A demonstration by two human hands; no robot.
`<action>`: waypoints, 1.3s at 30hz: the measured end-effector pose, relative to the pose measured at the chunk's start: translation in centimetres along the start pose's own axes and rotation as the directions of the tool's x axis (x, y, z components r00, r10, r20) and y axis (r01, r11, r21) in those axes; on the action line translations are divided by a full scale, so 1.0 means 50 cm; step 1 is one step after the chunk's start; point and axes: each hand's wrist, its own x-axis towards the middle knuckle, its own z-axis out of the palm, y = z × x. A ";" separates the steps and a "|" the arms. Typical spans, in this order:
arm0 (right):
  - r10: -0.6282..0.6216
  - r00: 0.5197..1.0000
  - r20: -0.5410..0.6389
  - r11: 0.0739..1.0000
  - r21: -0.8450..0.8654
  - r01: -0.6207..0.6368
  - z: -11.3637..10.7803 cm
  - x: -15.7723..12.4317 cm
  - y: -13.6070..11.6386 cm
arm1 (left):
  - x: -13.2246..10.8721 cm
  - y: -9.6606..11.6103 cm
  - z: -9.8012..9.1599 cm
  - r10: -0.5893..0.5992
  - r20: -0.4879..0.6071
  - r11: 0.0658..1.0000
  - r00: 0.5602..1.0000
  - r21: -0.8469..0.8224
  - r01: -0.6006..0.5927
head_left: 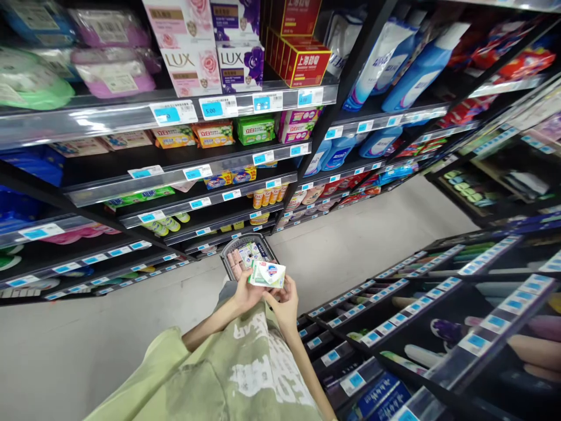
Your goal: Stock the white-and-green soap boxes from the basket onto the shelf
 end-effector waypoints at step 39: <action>-0.028 0.999 0.038 0.998 -0.062 0.030 -0.011 0.004 -0.008 | -0.014 0.026 -0.047 -0.085 0.113 0.979 0.990 -0.178 0.104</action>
